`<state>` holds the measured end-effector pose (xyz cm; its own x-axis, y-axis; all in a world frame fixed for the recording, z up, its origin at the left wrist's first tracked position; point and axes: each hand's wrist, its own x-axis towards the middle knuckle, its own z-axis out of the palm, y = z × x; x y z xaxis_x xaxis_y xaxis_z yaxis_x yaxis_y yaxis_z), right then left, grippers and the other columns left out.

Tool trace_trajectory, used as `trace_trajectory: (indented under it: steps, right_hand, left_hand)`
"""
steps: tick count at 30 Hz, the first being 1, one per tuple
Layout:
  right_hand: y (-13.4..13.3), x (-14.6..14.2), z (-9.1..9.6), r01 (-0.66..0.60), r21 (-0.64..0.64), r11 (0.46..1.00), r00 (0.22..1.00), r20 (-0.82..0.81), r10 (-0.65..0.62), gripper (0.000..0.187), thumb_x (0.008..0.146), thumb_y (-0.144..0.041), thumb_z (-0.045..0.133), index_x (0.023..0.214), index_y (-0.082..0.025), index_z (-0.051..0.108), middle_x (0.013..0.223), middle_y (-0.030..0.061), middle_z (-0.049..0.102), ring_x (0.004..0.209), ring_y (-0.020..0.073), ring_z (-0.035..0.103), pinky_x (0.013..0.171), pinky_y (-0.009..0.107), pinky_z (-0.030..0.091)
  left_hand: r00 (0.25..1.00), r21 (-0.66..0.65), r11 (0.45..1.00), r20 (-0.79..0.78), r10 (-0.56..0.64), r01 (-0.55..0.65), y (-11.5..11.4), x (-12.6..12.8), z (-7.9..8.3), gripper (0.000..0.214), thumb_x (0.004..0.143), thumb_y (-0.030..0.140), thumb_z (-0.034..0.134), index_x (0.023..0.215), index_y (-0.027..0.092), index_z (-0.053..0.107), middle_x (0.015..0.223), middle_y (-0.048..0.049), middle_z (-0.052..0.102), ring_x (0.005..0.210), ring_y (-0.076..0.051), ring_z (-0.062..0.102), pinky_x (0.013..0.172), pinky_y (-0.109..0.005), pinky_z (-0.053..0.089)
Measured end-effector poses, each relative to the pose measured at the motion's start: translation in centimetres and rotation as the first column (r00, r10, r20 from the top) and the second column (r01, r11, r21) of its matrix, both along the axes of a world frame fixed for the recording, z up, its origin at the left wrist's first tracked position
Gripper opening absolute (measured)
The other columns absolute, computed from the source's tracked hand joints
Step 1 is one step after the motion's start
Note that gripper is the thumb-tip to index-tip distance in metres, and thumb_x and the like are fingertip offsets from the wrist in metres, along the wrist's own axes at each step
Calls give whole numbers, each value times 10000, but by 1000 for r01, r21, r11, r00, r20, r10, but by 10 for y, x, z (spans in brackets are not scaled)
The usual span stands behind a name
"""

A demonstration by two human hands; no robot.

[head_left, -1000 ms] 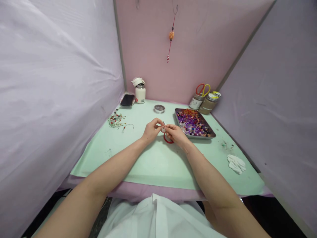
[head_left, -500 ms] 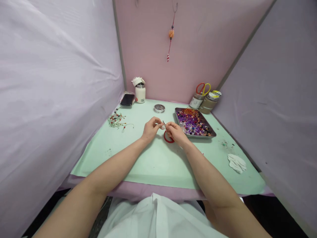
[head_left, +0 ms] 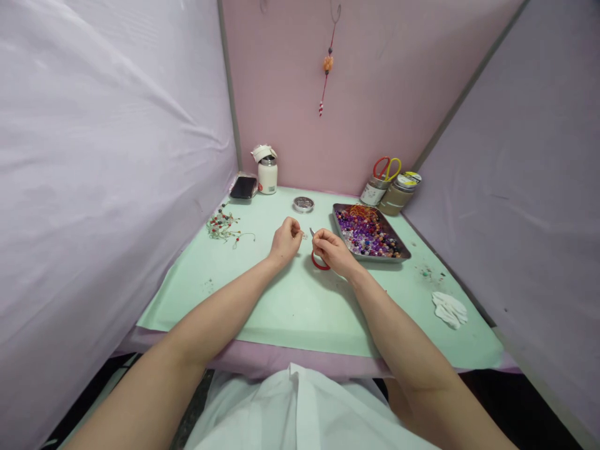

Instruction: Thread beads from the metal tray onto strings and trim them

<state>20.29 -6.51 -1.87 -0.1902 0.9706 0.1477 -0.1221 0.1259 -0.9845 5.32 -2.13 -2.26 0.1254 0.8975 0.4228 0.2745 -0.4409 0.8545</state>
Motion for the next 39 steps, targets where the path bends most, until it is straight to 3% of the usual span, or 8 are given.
trace_trajectory:
  steps: [5,9,14,20,25,29,33,39]
  right_hand:
    - [-1,-2,0,-4,-18,1000,1000,2,4,164,726,-336,595,714,-222,479,561,-60,377,502,84,323,499,223,264]
    - [2,-1,4,27,-32,999,994,-104,-30,175,702,-333,601,710,-225,463,594,-47,403,523,92,354,520,232,305]
    - [4,5,13,120,-37,992,970,-209,-125,201,675,-324,595,701,-231,419,657,-34,414,524,95,345,518,243,331]
    - [4,8,15,95,-29,995,969,-225,-99,180,692,-313,574,706,-232,413,663,-39,400,523,93,346,530,243,345]
    - [3,6,15,69,-30,997,968,-239,-74,177,704,-304,583,696,-230,422,666,-36,416,529,94,360,566,258,396]
    - [1,5,17,40,-30,999,975,-219,-46,159,713,-301,581,690,-228,441,667,-30,431,537,99,375,627,294,443]
    - [-1,4,17,-2,-59,998,979,-205,-10,154,711,-292,588,688,-227,450,664,-27,455,541,102,396,649,303,446]
    - [1,6,14,-28,-85,996,978,-208,10,142,705,-296,606,721,-221,486,671,-29,480,554,94,424,571,247,396]
  left_hand:
    - [1000,-31,999,-6,-14,14,3,0,-4,175,680,91,514,772,216,433,643,51,529,605,-111,501,632,-264,371]
    - [994,-218,972,78,-72,87,10,-1,-13,194,658,107,549,776,210,434,612,53,546,554,-114,549,608,-268,399]
    - [979,-362,925,196,-49,119,14,-1,-14,169,639,174,614,786,182,532,655,-6,605,605,-135,583,580,-262,415]
    - [908,-515,758,337,-251,401,3,3,-6,128,672,266,625,738,157,639,778,-69,665,644,-124,585,555,-236,420]
    - [828,-509,656,405,-389,557,-3,3,-1,201,718,325,637,772,139,692,892,-106,684,684,-112,579,594,-236,425]
    - [796,-454,662,442,-413,596,-3,3,0,296,719,393,675,893,153,692,952,-104,687,763,-123,599,663,-244,429]
    - [730,-414,624,545,-413,663,-2,1,0,368,704,401,702,983,165,666,955,-105,692,848,-156,626,703,-258,433]
    - [738,-449,623,584,-338,641,1,-2,0,287,644,318,763,848,136,676,878,-87,689,789,-133,618,691,-240,449]
